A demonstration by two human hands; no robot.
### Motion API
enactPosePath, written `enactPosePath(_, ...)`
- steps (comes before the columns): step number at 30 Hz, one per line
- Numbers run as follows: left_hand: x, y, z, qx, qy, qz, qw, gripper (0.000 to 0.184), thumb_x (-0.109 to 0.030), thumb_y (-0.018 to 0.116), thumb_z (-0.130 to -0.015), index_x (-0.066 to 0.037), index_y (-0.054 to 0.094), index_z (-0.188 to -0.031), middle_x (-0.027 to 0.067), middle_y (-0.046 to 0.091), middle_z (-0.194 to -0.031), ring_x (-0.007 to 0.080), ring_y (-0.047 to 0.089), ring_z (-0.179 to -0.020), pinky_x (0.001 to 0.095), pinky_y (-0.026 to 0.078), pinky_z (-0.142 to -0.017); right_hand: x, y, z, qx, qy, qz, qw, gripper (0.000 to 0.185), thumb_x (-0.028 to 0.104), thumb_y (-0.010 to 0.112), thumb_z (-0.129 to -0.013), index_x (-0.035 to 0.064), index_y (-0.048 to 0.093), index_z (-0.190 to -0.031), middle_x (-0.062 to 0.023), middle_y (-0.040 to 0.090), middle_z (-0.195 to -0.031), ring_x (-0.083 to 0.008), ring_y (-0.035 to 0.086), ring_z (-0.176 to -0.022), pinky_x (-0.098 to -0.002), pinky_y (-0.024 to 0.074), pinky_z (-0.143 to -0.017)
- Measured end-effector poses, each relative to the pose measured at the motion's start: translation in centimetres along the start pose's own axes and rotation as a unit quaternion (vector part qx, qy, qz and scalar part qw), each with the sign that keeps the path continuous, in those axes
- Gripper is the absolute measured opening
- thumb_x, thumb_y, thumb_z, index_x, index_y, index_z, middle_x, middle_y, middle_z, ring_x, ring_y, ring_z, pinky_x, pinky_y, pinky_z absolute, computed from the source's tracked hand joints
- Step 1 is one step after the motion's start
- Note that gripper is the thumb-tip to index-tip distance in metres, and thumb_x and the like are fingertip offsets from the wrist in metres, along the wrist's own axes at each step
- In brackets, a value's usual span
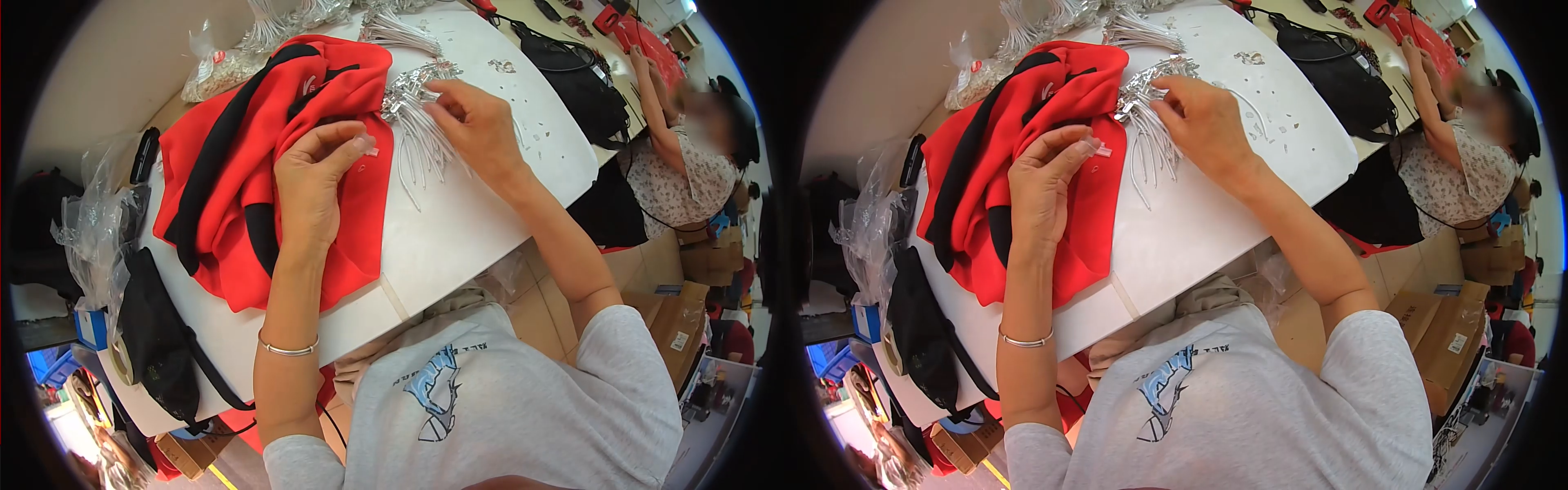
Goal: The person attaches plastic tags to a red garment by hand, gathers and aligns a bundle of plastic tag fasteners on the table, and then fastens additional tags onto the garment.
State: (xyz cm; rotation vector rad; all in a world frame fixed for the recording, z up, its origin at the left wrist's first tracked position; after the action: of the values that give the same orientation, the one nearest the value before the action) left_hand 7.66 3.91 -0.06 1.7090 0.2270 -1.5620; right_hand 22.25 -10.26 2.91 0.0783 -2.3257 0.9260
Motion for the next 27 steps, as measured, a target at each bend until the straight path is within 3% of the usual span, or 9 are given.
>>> enactPosePath(2,0.0,0.3,0.1,0.000,0.023,-0.013,1.000,0.025,0.005,0.071,-0.084,0.005,0.068,-0.108,0.0130,0.072,-0.096,0.0151,0.068,-0.085,0.0221,0.055,-0.082,0.2,-0.4,0.3,0.000,0.086,-0.079,0.993,0.008,0.007,0.066,-0.091,0.0015,0.070,-0.096,-0.0031,0.068,-0.080,-0.0089,0.053,-0.059,-0.0191,0.0430,-0.054)
enactPosePath(3,0.1,0.3,0.2,-0.001,0.022,-0.014,1.000,0.025,0.005,0.071,-0.084,0.005,0.068,-0.108,0.0130,0.072,-0.096,0.0151,0.068,-0.085,0.0221,0.055,-0.082,0.6,-0.4,0.4,0.001,0.086,-0.080,0.993,0.008,0.007,0.066,-0.091,0.0015,0.070,-0.096,-0.0031,0.068,-0.080,-0.0089,0.053,-0.059,-0.0191,0.0430,-0.054)
enactPosePath(7,0.5,0.4,0.3,0.011,0.008,-0.003,1.000,0.031,0.007,0.071,-0.082,0.006,0.066,-0.113,0.0132,0.071,-0.098,0.0152,0.067,-0.088,0.0222,0.055,-0.082,2.2,1.2,1.1,0.078,0.149,-0.306,0.937,0.006,0.006,0.064,-0.094,0.0016,0.069,-0.094,-0.0030,0.067,-0.077,-0.0066,0.053,-0.059,-0.0166,0.0426,-0.054)
enactPosePath(12,0.9,0.7,0.4,0.012,-0.003,0.012,1.000,0.032,0.007,0.071,-0.083,0.005,0.065,-0.114,0.0130,0.071,-0.098,0.0151,0.067,-0.088,0.0218,0.055,-0.083,2.4,2.4,1.4,0.076,0.173,-0.372,0.909,0.005,0.005,0.064,-0.093,0.0013,0.068,-0.092,-0.0037,0.066,-0.075,-0.0060,0.052,-0.058,-0.0163,0.0417,-0.053)
enactPosePath(23,1.3,0.4,0.3,0.009,-0.002,0.018,1.000,0.033,0.008,0.070,-0.082,0.006,0.065,-0.115,0.0119,0.071,-0.096,0.0145,0.067,-0.087,0.0211,0.055,-0.082,2.7,2.7,1.9,0.094,0.153,-0.321,0.930,0.005,0.005,0.065,-0.093,0.0014,0.067,-0.090,-0.0024,0.065,-0.074,-0.0057,0.051,-0.057,-0.0163,0.0403,-0.053)
enactPosePath(27,1.4,0.6,0.4,0.003,-0.009,0.011,1.000,0.033,0.009,0.070,-0.082,0.006,0.065,-0.115,0.0124,0.071,-0.096,0.0142,0.067,-0.086,0.0208,0.055,-0.082,2.9,2.2,2.1,0.033,0.080,-0.186,0.979,0.007,0.006,0.067,-0.087,0.0018,0.066,-0.082,0.0000,0.060,-0.064,-0.0069,0.047,-0.052,-0.0214,0.0363,-0.048)
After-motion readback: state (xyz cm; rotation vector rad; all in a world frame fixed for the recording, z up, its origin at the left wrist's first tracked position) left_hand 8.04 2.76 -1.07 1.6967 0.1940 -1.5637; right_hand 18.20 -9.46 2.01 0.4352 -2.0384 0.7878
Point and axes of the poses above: each hand's wrist, its own z-axis away from the middle knuckle, its own y-axis out of the palm, x = y × z, the point moved 5 cm from there along -z, towards the middle knuckle
